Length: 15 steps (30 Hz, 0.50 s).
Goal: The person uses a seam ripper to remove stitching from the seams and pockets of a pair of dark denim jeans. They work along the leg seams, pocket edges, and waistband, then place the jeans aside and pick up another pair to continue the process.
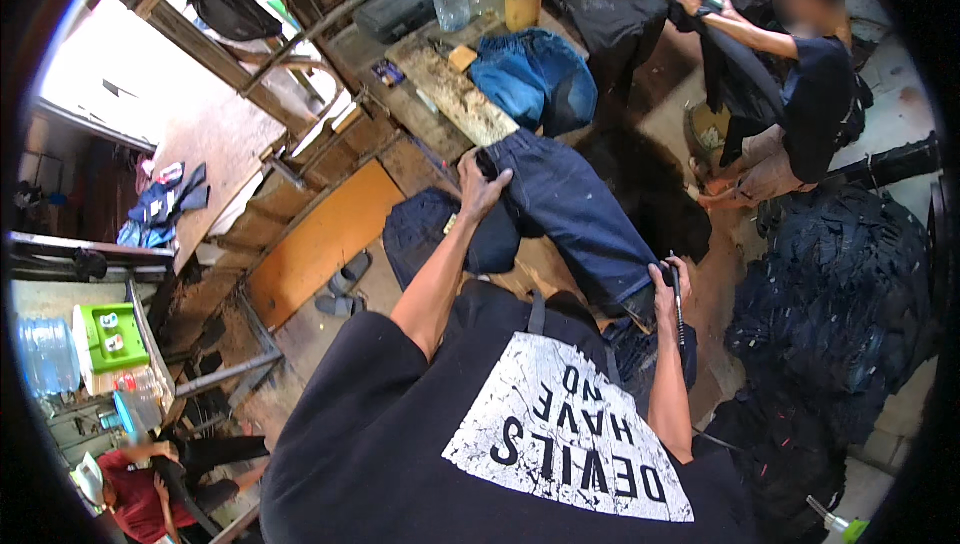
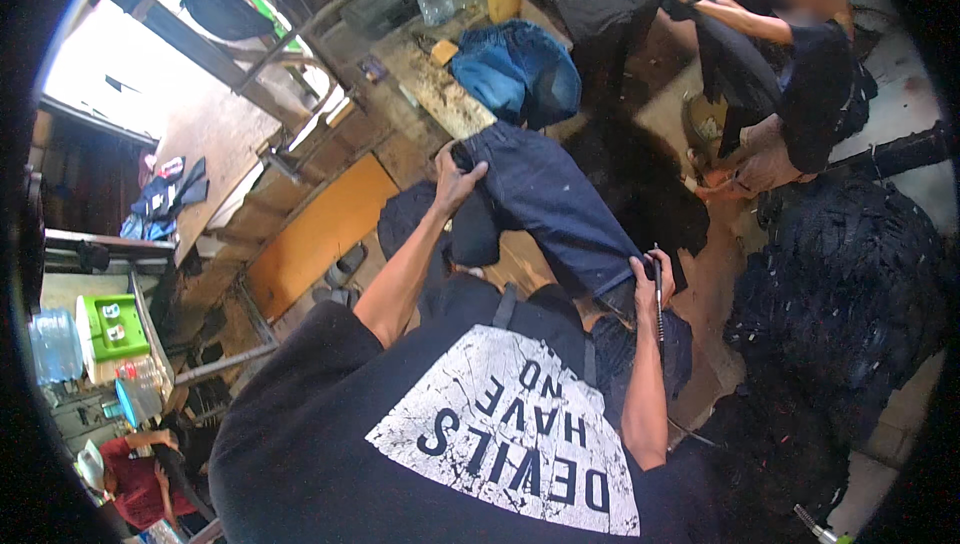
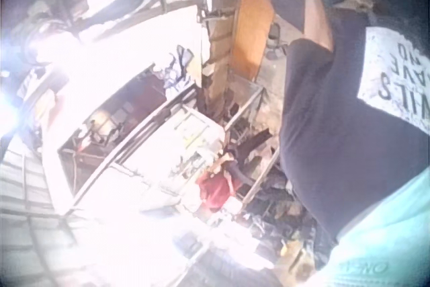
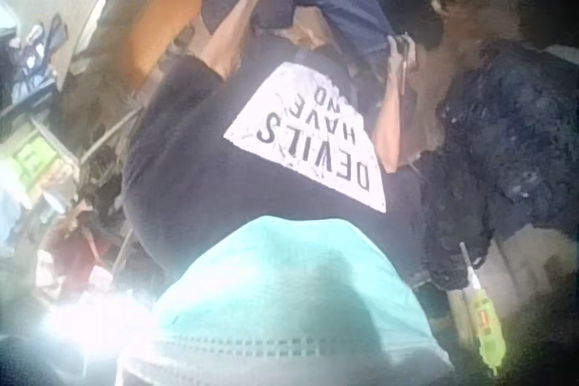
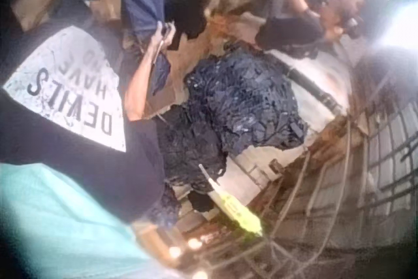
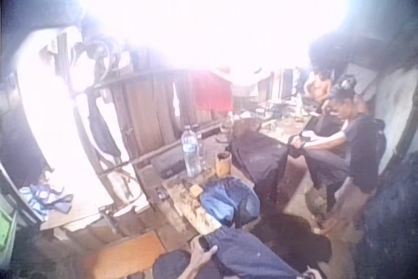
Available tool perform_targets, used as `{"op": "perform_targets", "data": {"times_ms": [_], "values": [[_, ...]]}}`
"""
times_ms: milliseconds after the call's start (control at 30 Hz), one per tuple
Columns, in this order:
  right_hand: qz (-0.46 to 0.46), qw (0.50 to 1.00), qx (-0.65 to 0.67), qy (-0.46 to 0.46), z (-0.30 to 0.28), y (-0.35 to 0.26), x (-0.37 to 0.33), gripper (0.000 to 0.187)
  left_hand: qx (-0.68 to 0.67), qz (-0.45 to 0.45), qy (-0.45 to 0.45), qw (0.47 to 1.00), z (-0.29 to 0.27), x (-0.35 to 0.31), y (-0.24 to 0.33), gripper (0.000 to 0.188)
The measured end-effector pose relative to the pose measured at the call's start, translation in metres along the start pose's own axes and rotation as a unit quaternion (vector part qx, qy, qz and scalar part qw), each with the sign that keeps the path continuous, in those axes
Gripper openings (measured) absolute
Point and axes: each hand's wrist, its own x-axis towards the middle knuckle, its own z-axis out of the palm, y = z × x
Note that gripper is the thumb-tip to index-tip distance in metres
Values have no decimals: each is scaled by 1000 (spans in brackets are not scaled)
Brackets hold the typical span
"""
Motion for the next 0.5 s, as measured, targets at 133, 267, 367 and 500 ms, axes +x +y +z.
{"op": "perform_targets", "data": {"times_ms": [133, 267, 367, 500], "values": [[4, 1000, -22, -2, 8, 4, 8, 37, 26, -62, -53, 996, -28, 8, 19, 100], [9, 1000, 13, -12, -10, 14, 3, 33, 145, 32, -122, 981, -59, 11, 48, 71], [56, 998, 12, -32, -59, 35, -5, 34, 173, 172, -138, 960, -65, -7, 61, 42], [78, 994, -21, -73, -149, 96, -14, 27, 197, 317, -117, 920, -4, -72, 93, 32]]}}
